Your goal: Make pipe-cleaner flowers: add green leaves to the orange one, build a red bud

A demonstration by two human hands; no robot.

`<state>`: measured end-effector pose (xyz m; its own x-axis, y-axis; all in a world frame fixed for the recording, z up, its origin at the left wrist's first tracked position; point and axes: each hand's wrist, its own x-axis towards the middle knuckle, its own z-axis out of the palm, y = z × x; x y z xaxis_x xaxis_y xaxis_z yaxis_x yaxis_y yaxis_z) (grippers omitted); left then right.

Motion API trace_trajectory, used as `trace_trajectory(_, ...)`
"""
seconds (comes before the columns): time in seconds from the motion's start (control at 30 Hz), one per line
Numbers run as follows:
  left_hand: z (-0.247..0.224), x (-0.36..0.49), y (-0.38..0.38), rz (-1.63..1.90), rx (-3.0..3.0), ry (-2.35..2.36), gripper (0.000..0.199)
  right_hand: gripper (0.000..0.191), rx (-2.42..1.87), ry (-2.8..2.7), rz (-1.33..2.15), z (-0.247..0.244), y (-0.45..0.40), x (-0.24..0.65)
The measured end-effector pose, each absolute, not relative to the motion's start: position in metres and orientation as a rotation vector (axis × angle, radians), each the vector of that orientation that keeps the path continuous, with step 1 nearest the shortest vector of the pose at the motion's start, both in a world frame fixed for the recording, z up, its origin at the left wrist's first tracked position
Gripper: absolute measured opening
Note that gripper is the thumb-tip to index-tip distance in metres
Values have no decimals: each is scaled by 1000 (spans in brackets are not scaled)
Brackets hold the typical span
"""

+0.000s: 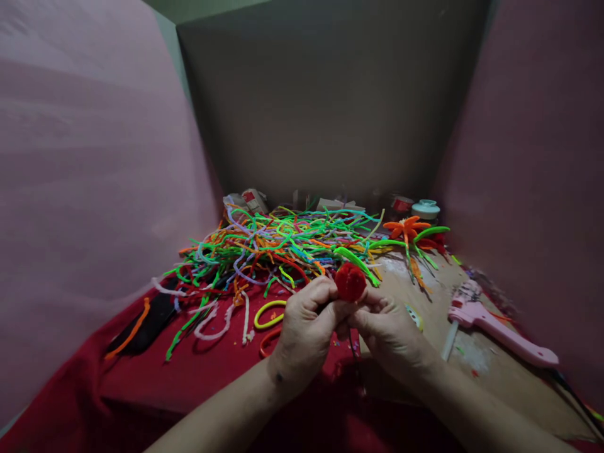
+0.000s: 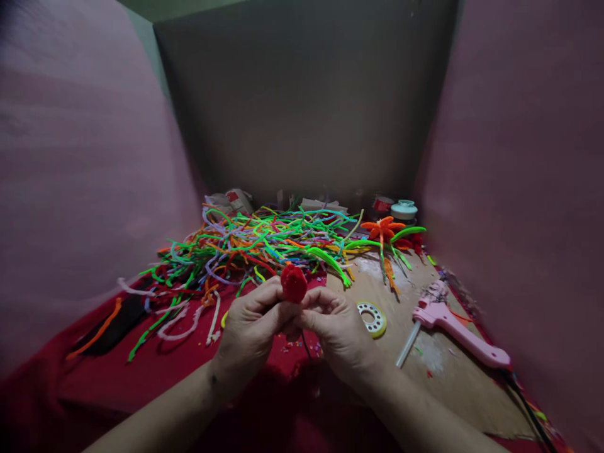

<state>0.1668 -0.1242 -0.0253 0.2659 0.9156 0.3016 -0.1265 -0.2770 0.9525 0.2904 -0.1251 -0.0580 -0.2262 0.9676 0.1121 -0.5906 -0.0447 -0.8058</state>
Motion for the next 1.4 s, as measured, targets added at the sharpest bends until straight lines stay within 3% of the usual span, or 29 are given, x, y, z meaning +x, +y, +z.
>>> trace_trajectory(0.23,-19,170,-119,1175,1391,801,16,10,-573,-1008,1570,-57,-126,289)
trace_trajectory(0.6,-28,168,-112,1298,1833,788,16,6,-618,-1027,1364,-68,-123,287)
trace_trajectory(0.9,-5,158,-100,1147,1341,727,13,16,-657,-1060,1403,-57,-119,290)
trace_trajectory(1.0,12,147,-89,1207,1300,629,13,18,-812,-1214,1194,-39,-113,317)
trace_trajectory(1.13,19,137,-73,940,1254,561,18,14,-1233,-1667,739,-34,-108,365)
trace_trajectory(1.3,5,143,-58,808,1241,567,16,52,-1601,-2191,251,-68,-110,395)
trace_trajectory(1.4,-7,149,-53,750,1253,611,19,48,-1584,-2246,210,-79,-112,397)
